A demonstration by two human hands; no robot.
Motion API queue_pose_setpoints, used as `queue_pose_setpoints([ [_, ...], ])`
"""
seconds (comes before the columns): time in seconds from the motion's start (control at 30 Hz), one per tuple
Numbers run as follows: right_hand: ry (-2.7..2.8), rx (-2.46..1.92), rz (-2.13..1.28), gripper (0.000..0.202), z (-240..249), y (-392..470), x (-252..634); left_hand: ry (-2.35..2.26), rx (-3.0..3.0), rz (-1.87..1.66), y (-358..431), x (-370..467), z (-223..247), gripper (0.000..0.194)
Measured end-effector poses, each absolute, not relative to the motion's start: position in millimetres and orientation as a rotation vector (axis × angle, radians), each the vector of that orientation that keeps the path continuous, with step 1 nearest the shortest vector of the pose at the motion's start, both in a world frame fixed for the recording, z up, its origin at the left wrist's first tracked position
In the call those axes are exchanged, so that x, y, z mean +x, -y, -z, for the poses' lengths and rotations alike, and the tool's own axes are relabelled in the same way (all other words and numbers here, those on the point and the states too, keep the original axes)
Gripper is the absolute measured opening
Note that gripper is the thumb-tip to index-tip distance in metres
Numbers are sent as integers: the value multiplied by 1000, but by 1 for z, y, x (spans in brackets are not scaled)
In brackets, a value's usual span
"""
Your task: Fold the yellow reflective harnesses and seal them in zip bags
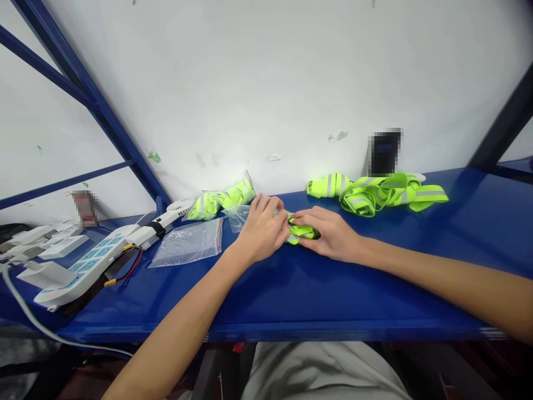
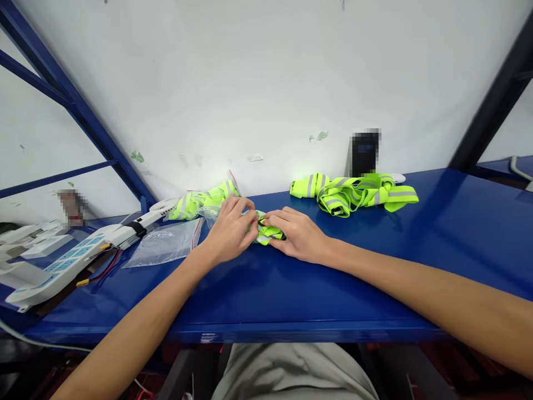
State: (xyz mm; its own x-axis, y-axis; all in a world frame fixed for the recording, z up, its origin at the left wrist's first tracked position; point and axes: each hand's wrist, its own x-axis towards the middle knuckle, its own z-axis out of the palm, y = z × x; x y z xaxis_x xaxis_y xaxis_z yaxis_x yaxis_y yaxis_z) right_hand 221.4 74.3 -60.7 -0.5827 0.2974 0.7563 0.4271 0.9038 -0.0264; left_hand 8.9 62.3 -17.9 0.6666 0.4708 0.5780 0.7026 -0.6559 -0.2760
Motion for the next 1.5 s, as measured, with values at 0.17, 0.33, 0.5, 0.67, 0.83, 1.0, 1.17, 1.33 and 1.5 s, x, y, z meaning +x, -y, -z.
queue_pose_setpoints([
  [0.17, 2198, -554, 196, 20, 59, -75, 215, 881, -2298, 737, -64, 16, 28, 16],
  [0.33, 2092, -704, 89, 17, 59, -74, 211, 982, -2266, 924, -68, 29, 38, 15],
  [0.5, 2040, -742, 52, 29, 54, -79, 218, 940, -2598, 889, -70, 13, 27, 21],
  [0.67, 2044, -801, -19, 37, 44, -81, 227, 669, -2688, 670, -79, -15, 20, 47],
  [0.83, 2053, -769, -130, 34, 39, -75, 225, 620, -2587, 756, -87, -19, 24, 39],
  [1.0, 1852, -887, -393, 47, 44, -75, 220, 753, -2639, 681, -81, -15, 25, 46],
  [1.17, 1724, -1013, -586, 50, 45, -85, 217, 863, -2615, 542, -85, -6, 31, 88],
  [1.33, 1648, -1017, -728, 56, 40, -85, 214, 836, -2523, 537, -94, 5, 36, 89],
  [1.5, 1611, -959, -900, 51, 38, -76, 216, 898, -2593, 593, -91, 6, 36, 89],
])
